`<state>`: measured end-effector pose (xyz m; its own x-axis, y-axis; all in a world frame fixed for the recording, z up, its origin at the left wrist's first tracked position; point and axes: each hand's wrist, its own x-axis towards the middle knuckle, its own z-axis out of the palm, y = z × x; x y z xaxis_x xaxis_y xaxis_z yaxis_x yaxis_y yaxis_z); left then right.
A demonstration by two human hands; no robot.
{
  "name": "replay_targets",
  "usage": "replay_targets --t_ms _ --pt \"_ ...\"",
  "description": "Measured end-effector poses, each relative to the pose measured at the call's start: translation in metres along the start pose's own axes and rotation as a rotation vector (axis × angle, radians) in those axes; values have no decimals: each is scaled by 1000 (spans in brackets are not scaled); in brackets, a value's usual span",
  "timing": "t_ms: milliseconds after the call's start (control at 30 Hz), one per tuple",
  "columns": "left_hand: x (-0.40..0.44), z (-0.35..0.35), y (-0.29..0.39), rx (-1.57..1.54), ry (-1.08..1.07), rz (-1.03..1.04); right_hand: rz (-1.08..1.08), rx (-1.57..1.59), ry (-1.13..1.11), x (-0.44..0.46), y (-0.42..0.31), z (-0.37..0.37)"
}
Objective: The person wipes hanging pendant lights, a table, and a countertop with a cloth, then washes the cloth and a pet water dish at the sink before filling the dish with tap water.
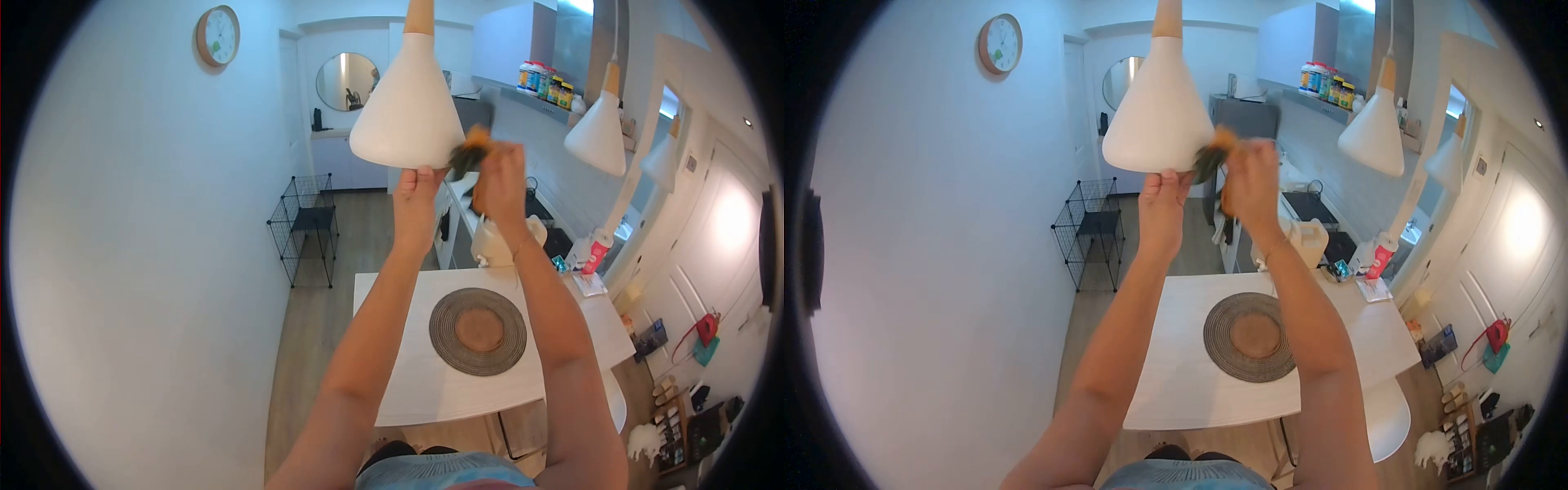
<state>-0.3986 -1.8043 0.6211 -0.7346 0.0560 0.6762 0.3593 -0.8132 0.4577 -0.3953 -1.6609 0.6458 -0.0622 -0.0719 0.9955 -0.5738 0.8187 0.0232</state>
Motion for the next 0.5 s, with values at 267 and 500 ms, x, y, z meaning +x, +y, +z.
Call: replay_targets --t_ms 267,500 --pt "0 4 -3 -117 33 -23 -40 92 -87 55 -37 22" --pt "4 -20 9 -228 -14 -136 -435 -199 50 -1 -26 2"
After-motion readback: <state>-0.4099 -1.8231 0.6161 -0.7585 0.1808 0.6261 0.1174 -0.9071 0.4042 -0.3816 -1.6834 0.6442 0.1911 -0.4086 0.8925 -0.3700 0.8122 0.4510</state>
